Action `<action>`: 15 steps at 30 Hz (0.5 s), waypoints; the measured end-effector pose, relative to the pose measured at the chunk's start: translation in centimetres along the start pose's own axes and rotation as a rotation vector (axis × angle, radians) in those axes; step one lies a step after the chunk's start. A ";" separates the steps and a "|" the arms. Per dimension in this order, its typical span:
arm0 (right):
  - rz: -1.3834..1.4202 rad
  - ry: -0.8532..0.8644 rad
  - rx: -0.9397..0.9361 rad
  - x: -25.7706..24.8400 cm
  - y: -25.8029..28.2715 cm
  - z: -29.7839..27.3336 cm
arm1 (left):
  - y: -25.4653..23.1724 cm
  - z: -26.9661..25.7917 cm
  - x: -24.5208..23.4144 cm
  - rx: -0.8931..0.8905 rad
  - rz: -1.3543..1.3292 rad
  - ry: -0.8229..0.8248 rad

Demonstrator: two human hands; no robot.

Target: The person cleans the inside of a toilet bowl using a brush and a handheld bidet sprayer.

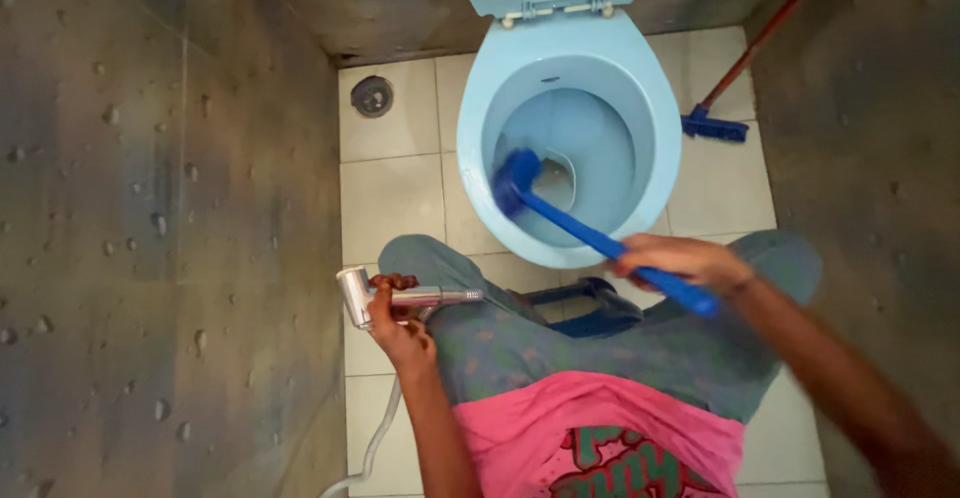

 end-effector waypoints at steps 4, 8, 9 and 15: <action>-0.347 0.048 0.067 -7.8 -3.1 -5.3 | 0.4 0.4 -0.2 0.030 -0.006 0.034; -0.888 -0.151 0.313 -15.9 -0.9 -3.7 | 0.6 0.7 0.2 0.033 -0.014 0.039; -1.109 -0.197 0.387 -17.1 1.1 -2.6 | 0.6 0.6 0.3 0.027 -0.006 0.034; -1.529 -0.601 -0.028 -8.9 12.1 1.9 | 0.3 0.1 0.6 0.028 -0.003 0.013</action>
Point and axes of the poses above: each hand's wrist, its own z-axis towards the middle knuckle, its own x-axis out of the palm, y = z × x, the point moved 1 cm from there along z, towards the middle knuckle, and after that the axes turned 7 degrees about -y, right-handed, at the moved point
